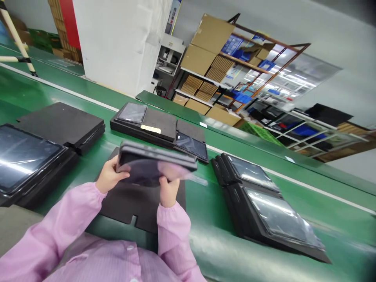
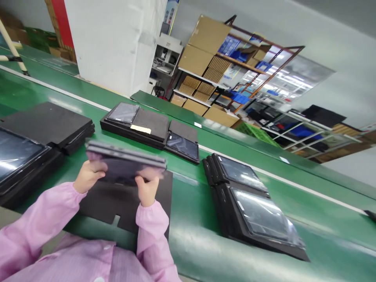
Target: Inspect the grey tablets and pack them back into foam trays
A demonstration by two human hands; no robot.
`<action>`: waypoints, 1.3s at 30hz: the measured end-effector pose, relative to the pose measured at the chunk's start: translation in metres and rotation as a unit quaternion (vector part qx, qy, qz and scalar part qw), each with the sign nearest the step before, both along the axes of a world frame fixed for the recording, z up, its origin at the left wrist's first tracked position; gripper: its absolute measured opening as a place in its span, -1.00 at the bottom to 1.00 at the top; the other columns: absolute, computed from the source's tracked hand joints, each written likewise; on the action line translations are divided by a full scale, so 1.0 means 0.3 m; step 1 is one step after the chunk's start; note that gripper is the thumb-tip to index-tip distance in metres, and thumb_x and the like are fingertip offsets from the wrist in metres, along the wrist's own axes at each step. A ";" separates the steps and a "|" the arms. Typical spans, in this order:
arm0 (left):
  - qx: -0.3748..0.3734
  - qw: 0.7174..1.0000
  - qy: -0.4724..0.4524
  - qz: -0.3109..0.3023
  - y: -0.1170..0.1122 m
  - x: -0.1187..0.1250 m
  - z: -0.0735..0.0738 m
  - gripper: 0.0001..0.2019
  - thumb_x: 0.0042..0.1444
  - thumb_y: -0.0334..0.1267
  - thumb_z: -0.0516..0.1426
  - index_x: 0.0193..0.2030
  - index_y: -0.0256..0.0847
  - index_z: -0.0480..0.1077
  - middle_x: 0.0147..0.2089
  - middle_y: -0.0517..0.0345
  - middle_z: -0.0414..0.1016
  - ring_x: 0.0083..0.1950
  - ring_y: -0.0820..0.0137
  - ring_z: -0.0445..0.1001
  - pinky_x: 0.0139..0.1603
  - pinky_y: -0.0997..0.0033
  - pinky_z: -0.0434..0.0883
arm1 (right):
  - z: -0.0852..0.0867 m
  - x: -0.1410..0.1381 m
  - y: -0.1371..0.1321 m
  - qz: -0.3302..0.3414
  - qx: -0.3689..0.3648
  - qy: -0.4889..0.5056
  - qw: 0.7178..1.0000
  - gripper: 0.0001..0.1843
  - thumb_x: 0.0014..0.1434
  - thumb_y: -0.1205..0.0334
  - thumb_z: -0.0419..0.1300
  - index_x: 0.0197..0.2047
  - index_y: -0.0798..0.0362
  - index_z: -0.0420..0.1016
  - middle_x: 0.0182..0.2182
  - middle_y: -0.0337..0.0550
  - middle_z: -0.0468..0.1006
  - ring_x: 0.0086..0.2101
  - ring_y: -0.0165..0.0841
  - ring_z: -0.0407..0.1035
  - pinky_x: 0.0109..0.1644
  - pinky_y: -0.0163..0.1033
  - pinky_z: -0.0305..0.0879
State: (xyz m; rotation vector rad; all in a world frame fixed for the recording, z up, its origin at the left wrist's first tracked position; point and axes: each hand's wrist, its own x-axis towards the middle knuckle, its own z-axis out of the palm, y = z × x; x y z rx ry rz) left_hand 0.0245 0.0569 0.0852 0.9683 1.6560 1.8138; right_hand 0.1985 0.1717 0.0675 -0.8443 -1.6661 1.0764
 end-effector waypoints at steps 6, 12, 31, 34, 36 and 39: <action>0.031 0.998 0.029 0.046 0.027 -0.003 -0.087 -0.40 -0.24 0.40 0.27 -0.49 -0.17 0.37 -0.47 0.09 0.38 -0.37 0.22 0.43 -0.21 0.13 0.47 | 0.044 0.015 -0.026 0.012 0.032 0.001 0.999 -0.80 -0.02 0.08 0.25 -0.53 0.02 0.53 -0.56 -0.08 0.60 -0.48 -0.17 0.51 -0.33 -0.07 0.49; 0.154 0.963 0.007 0.219 -0.010 0.139 0.000 -0.55 0.19 0.19 0.08 -0.07 -0.18 0.36 -0.16 0.05 0.44 -0.24 0.32 0.44 -0.24 0.35 0.43 | 0.105 0.042 -0.060 0.088 0.062 0.041 0.993 -0.71 -0.08 -0.03 0.40 -0.45 -0.02 0.49 -0.37 -0.05 0.62 -0.38 -0.14 0.53 -0.27 -0.03 0.50; 0.312 0.916 0.083 -0.240 0.412 0.074 0.254 -0.52 0.24 0.17 -0.01 -0.47 -0.20 0.32 -0.54 0.18 0.28 -0.51 0.41 0.21 -0.45 0.32 0.13 | 0.290 0.124 -0.127 0.255 0.011 0.029 0.966 -0.32 0.20 -0.18 0.25 0.27 -0.05 0.29 0.30 0.06 0.32 0.28 -0.05 0.27 0.28 0.07 0.33; 0.308 0.911 0.080 -0.263 0.404 0.084 0.256 -0.52 0.23 0.17 -0.01 -0.47 -0.20 0.31 -0.54 0.20 0.27 -0.52 0.42 0.19 -0.47 0.33 0.12 | 0.324 0.118 -0.108 0.204 -0.003 0.040 0.978 -0.64 0.19 0.07 0.29 0.04 -0.05 0.42 0.14 -0.01 0.48 0.15 -0.14 0.41 0.18 -0.03 0.42; 0.302 0.911 0.087 -0.268 0.405 0.089 0.255 -0.52 0.23 0.18 -0.01 -0.47 -0.20 0.31 -0.54 0.20 0.27 -0.51 0.43 0.19 -0.47 0.34 0.12 | 0.335 0.110 -0.100 0.178 -0.011 0.041 0.983 -0.70 0.15 0.19 0.30 -0.04 -0.05 0.42 0.10 -0.04 0.51 0.10 -0.18 0.45 0.16 -0.06 0.43; 0.294 0.912 0.093 -0.270 0.413 0.092 0.253 -0.51 0.24 0.19 -0.01 -0.46 -0.20 0.31 -0.53 0.19 0.28 -0.51 0.42 0.20 -0.46 0.34 0.13 | 0.344 0.106 -0.091 0.165 -0.019 0.035 0.985 -0.74 0.13 0.27 0.27 -0.08 -0.04 0.42 0.07 -0.06 0.53 0.07 -0.22 0.47 0.14 -0.08 0.44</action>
